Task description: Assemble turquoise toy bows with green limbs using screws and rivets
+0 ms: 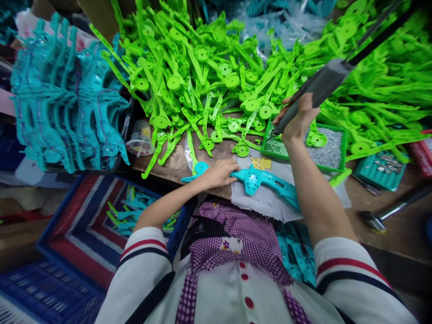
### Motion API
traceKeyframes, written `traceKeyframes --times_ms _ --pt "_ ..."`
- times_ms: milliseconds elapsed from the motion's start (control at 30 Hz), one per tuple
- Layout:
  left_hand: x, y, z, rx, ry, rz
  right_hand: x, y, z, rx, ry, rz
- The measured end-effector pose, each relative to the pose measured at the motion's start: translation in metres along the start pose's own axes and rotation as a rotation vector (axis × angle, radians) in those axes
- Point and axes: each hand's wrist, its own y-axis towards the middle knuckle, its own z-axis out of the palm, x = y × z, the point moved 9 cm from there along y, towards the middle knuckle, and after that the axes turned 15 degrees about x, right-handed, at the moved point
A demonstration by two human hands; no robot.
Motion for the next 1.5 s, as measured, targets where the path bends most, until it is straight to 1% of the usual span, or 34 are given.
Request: traceKeyframes --times_ms 100,167,233,267,333,400,500,600,767,900,1067,1300,1367,1500 --pt "-0.001 0.0 -0.001 -0.011 -0.003 0.003 0.011 0.001 -0.007 -0.04 0.067 -0.022" --pt "-0.001 -0.001 -0.001 -0.022 -0.009 0.001 0.028 -0.003 -0.014 -0.076 0.125 -0.067" --pt "-0.001 -0.001 -0.002 -0.025 -0.018 -0.007 0.05 -0.014 -0.018 -0.1 0.162 -0.103" --pt "-0.001 -0.001 -0.002 -0.023 -0.021 -0.01 0.06 -0.023 -0.018 -0.095 0.168 -0.11" --pt "-0.001 -0.001 -0.002 -0.013 -0.027 -0.007 0.078 -0.043 -0.008 -0.03 0.16 -0.101" --pt "-0.001 0.0 -0.002 -0.009 -0.029 -0.001 0.084 -0.066 0.009 0.065 0.144 -0.05" --pt "0.001 0.002 -0.002 -0.005 -0.029 -0.004 0.077 -0.093 0.028 0.117 0.154 0.038" --pt "0.001 0.004 -0.001 0.009 -0.022 0.0 0.067 -0.103 0.036 0.113 0.188 0.078" --pt "-0.001 0.004 -0.001 0.017 -0.007 -0.002 0.058 -0.101 0.043 0.102 0.26 0.123" --pt "-0.004 0.003 -0.003 0.02 -0.002 0.002 0.055 -0.101 0.047 0.073 0.291 0.077" --pt "-0.004 0.003 -0.003 0.011 -0.005 -0.002 0.045 -0.104 0.055 0.183 0.26 0.068" --pt "-0.004 0.003 -0.003 0.008 0.0 0.001 0.038 -0.107 0.056 0.287 0.271 0.053" --pt "-0.004 0.003 -0.003 0.0 -0.001 0.002 0.038 -0.107 0.056 0.286 0.265 0.054" --pt "-0.003 0.003 -0.003 -0.013 -0.005 0.008 0.037 -0.108 0.054 0.236 0.273 0.067"
